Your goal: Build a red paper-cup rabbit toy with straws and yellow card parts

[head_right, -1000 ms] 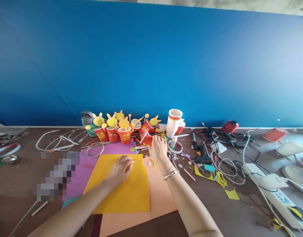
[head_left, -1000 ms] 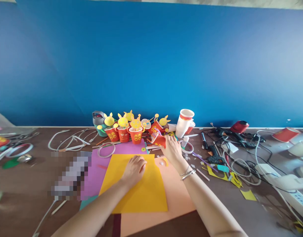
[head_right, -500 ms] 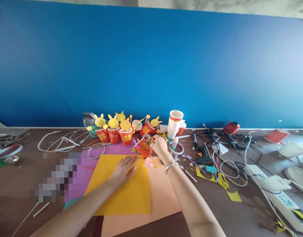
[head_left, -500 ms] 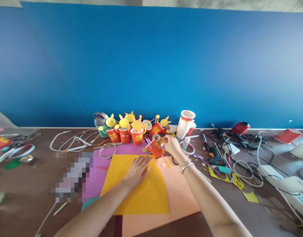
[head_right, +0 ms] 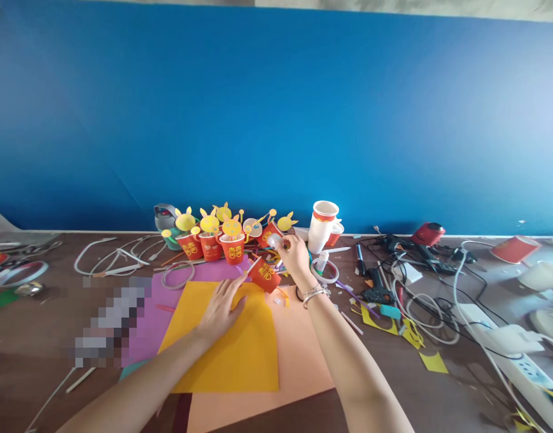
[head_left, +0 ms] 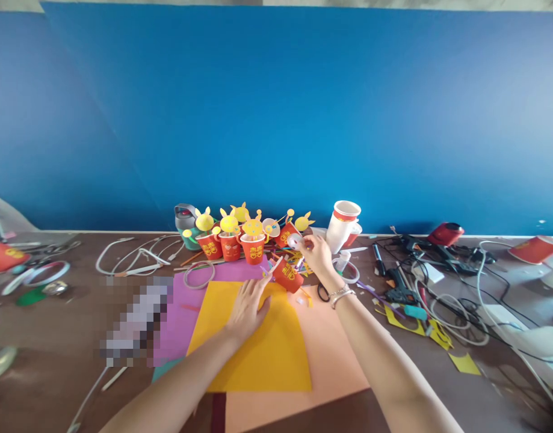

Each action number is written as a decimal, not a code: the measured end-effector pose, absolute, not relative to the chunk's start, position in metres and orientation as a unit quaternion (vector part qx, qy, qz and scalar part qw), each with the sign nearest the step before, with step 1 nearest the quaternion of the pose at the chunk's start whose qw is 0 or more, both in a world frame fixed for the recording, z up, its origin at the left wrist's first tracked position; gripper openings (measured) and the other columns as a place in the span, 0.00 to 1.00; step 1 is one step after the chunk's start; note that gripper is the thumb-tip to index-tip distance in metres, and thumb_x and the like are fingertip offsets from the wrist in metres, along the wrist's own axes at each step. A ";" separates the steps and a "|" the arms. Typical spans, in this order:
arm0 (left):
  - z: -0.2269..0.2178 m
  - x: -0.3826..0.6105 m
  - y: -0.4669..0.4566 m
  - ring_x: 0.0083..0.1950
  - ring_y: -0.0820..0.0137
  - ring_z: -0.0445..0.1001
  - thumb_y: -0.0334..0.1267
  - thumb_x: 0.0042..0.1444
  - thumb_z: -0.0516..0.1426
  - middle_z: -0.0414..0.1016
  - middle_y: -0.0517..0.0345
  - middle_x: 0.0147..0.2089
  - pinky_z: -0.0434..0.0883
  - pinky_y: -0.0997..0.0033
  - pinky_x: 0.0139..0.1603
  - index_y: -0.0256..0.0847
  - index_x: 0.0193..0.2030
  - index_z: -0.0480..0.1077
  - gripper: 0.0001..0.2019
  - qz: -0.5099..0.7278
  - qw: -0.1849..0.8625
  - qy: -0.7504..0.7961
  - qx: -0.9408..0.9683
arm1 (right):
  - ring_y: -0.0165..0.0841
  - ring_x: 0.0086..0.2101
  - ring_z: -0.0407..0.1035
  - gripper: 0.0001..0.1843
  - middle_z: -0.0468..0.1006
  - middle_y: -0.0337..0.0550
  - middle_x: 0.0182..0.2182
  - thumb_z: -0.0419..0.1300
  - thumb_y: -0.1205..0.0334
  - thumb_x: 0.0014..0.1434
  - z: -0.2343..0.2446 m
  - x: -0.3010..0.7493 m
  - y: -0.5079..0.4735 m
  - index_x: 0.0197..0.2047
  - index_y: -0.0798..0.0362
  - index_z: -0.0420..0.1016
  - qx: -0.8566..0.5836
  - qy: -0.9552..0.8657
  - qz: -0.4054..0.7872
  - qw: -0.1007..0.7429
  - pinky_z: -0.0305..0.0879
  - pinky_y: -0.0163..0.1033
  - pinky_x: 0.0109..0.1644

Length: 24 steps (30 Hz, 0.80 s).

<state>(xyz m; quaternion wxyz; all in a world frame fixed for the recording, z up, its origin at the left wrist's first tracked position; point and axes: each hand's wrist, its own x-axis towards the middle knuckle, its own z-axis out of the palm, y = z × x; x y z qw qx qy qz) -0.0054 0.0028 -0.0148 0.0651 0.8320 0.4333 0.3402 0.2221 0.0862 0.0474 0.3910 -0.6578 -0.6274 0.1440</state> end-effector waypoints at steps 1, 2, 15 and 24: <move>-0.016 -0.005 0.004 0.50 0.61 0.70 0.34 0.61 0.51 0.73 0.51 0.49 0.68 0.58 0.53 0.45 0.60 0.60 0.19 0.356 0.072 0.430 0.826 | 0.37 0.40 0.70 0.13 0.77 0.49 0.38 0.58 0.55 0.54 0.053 0.225 0.078 0.37 0.55 0.74 -0.622 -0.599 0.182 0.470 0.64 0.38 0.43; -0.018 -0.005 0.005 0.50 0.62 0.71 0.33 0.61 0.50 0.73 0.52 0.48 0.68 0.58 0.52 0.44 0.57 0.62 0.17 0.370 0.081 0.425 0.822 | 0.37 0.37 0.70 0.15 0.77 0.49 0.36 0.59 0.53 0.54 0.059 0.227 0.069 0.38 0.56 0.73 -0.580 -0.572 0.254 0.521 0.65 0.38 0.41; -0.018 -0.007 0.003 0.50 0.64 0.72 0.27 0.58 0.48 0.74 0.52 0.46 0.70 0.59 0.52 0.43 0.49 0.64 0.14 0.397 0.102 0.423 0.808 | 0.26 0.19 0.63 0.11 0.70 0.37 0.18 0.54 0.63 0.56 0.049 0.201 0.007 0.26 0.57 0.73 -0.589 -0.692 0.363 0.209 0.53 0.31 0.23; -0.009 -0.003 -0.009 0.48 0.64 0.72 0.26 0.56 0.49 0.75 0.53 0.46 0.68 0.61 0.50 0.43 0.49 0.67 0.16 0.320 0.118 0.345 0.874 | 0.26 0.21 0.57 0.09 0.70 0.39 0.19 0.56 0.65 0.51 0.034 0.211 -0.012 0.22 0.56 0.71 -0.588 -0.761 0.255 0.099 0.46 0.33 0.24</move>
